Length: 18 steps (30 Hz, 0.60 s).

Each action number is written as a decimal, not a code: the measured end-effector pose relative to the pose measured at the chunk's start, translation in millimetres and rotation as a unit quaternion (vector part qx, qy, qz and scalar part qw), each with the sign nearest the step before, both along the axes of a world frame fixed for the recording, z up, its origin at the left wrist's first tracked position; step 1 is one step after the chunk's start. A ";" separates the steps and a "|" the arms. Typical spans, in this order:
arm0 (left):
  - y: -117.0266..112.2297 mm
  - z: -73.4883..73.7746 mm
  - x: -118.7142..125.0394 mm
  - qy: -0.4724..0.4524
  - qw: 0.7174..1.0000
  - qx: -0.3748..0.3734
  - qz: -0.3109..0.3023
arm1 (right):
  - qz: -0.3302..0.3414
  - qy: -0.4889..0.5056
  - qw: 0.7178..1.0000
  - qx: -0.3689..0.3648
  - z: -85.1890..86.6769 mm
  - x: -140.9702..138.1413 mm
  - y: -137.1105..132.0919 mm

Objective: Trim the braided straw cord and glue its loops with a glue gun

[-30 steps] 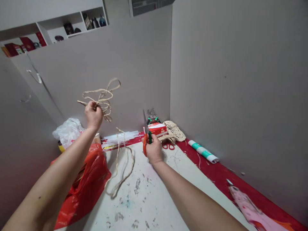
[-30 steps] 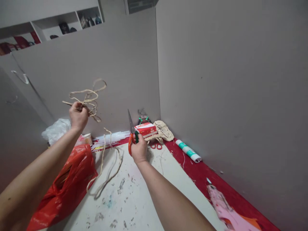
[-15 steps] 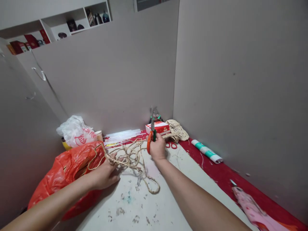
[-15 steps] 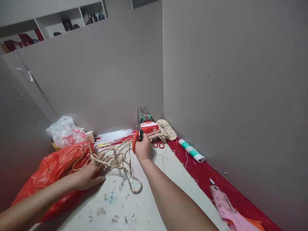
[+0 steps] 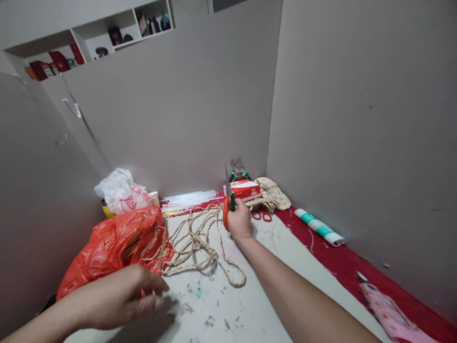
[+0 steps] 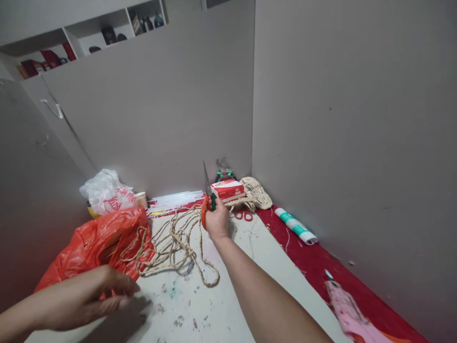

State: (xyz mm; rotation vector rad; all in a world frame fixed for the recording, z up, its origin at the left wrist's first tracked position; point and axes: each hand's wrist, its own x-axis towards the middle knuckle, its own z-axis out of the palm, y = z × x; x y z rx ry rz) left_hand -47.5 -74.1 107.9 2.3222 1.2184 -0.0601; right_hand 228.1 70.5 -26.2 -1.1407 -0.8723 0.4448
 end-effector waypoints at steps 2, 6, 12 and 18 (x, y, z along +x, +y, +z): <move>14.1 5.3 11.8 -0.014 1.000 0.020 0.001 | 0.001 0.000 1.000 -0.002 0.4 0.5 -0.5; 77.1 -7.1 42.8 0.020 0.987 0.140 0.076 | 0.000 -0.004 1.000 -0.008 0.6 1.8 -2.1; 179.8 -54.9 96.8 0.048 0.965 0.186 0.177 | 0.000 -0.017 1.000 -0.009 -0.8 3.4 -3.3; 214.4 -85.8 113.3 0.053 0.962 0.158 0.217 | -0.006 -0.018 1.000 -0.015 -5.3 5.3 1.0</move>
